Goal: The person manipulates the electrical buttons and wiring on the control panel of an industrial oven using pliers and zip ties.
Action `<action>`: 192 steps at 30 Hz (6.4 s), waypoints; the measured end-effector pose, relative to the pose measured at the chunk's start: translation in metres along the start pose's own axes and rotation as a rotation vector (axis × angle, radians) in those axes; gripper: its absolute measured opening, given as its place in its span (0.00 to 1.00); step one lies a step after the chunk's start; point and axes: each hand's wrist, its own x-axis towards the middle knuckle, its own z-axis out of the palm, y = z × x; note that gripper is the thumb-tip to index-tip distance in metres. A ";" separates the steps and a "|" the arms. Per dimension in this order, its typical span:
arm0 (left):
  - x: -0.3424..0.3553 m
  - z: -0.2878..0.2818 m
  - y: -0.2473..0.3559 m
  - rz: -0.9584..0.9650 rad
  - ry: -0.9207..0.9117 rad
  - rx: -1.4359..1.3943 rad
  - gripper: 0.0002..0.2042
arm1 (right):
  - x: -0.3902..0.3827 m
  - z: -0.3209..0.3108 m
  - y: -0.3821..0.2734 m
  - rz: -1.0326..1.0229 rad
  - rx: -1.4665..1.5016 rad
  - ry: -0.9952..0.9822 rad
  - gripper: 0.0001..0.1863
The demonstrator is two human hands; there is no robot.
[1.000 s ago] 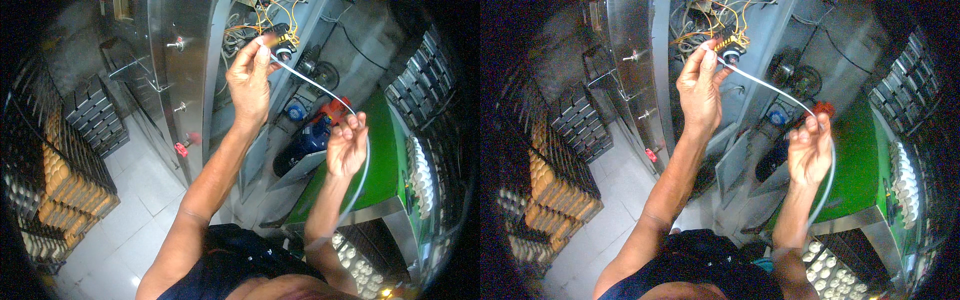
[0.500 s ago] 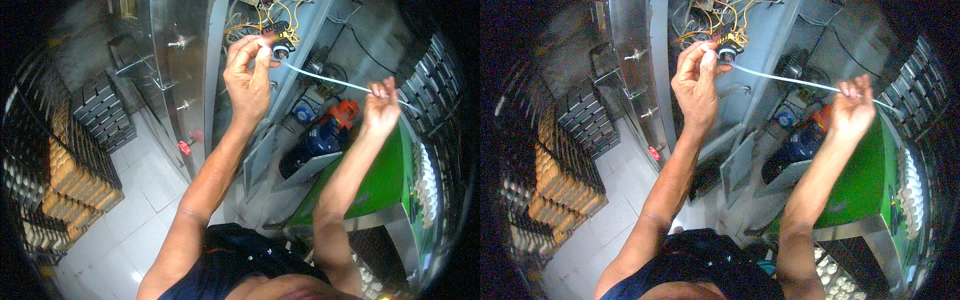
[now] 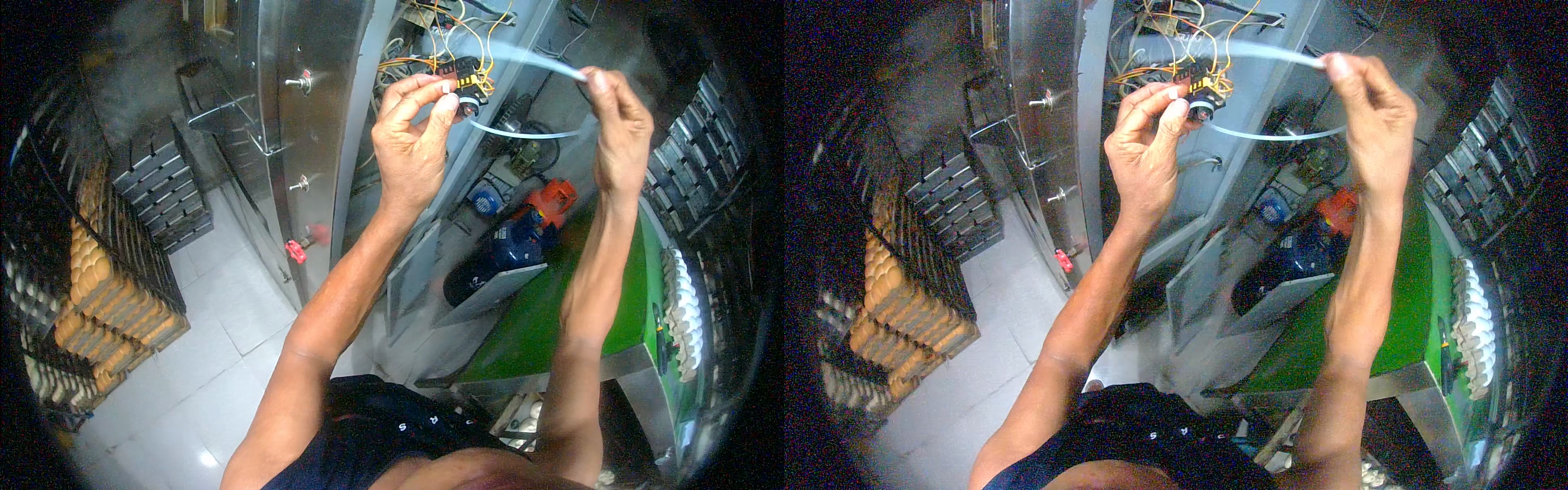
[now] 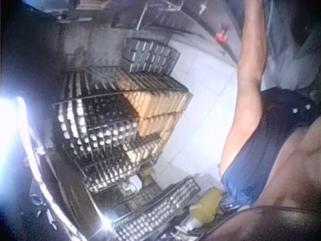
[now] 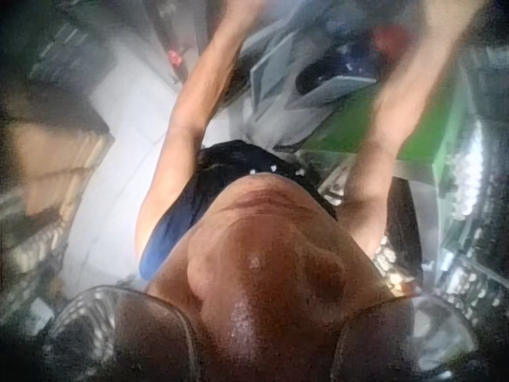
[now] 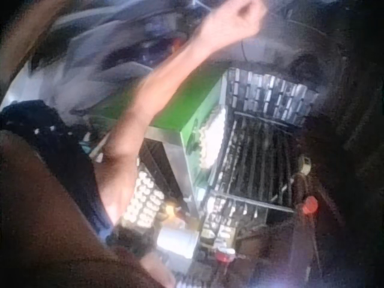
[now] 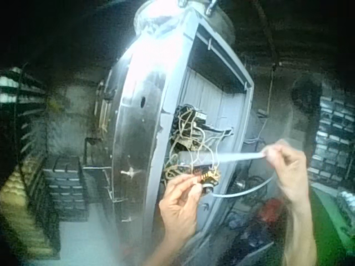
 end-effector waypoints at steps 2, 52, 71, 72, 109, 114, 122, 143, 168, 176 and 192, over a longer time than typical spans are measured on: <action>0.001 0.000 0.004 -0.042 0.000 -0.016 0.08 | -0.008 0.001 0.007 0.040 0.024 -0.081 0.08; 0.013 -0.004 0.006 0.223 -0.216 0.380 0.06 | -0.011 0.067 -0.006 -0.448 -0.252 -0.318 0.07; 0.013 -0.009 0.011 0.297 -0.182 0.581 0.07 | -0.122 0.146 -0.095 -0.535 0.136 -0.308 0.14; 0.013 -0.011 0.008 0.291 -0.186 0.572 0.07 | -0.130 0.146 -0.100 -0.498 0.185 -0.310 0.15; 0.017 -0.023 -0.006 0.393 -0.222 0.625 0.25 | -0.003 0.066 -0.010 -0.087 0.144 -0.352 0.08; 0.014 -0.024 -0.004 0.413 -0.222 0.670 0.25 | -0.002 0.062 -0.017 -0.147 0.049 -0.350 0.08; 0.014 -0.023 0.006 0.427 -0.190 0.656 0.25 | -0.001 0.060 -0.028 -0.187 0.036 -0.305 0.08; 0.016 -0.016 0.028 0.366 -0.243 0.516 0.34 | 0.046 0.096 -0.058 0.348 0.931 -0.209 0.06; 0.017 -0.001 0.031 0.236 -0.296 0.318 0.42 | 0.069 0.078 -0.047 0.498 1.318 -0.287 0.07; 0.022 -0.004 0.031 0.238 -0.350 0.428 0.34 | 0.073 0.068 -0.053 0.447 1.322 -0.481 0.08; 0.033 -0.007 0.041 0.302 -0.401 0.574 0.24 | 0.080 0.078 -0.046 0.412 1.272 -0.514 0.07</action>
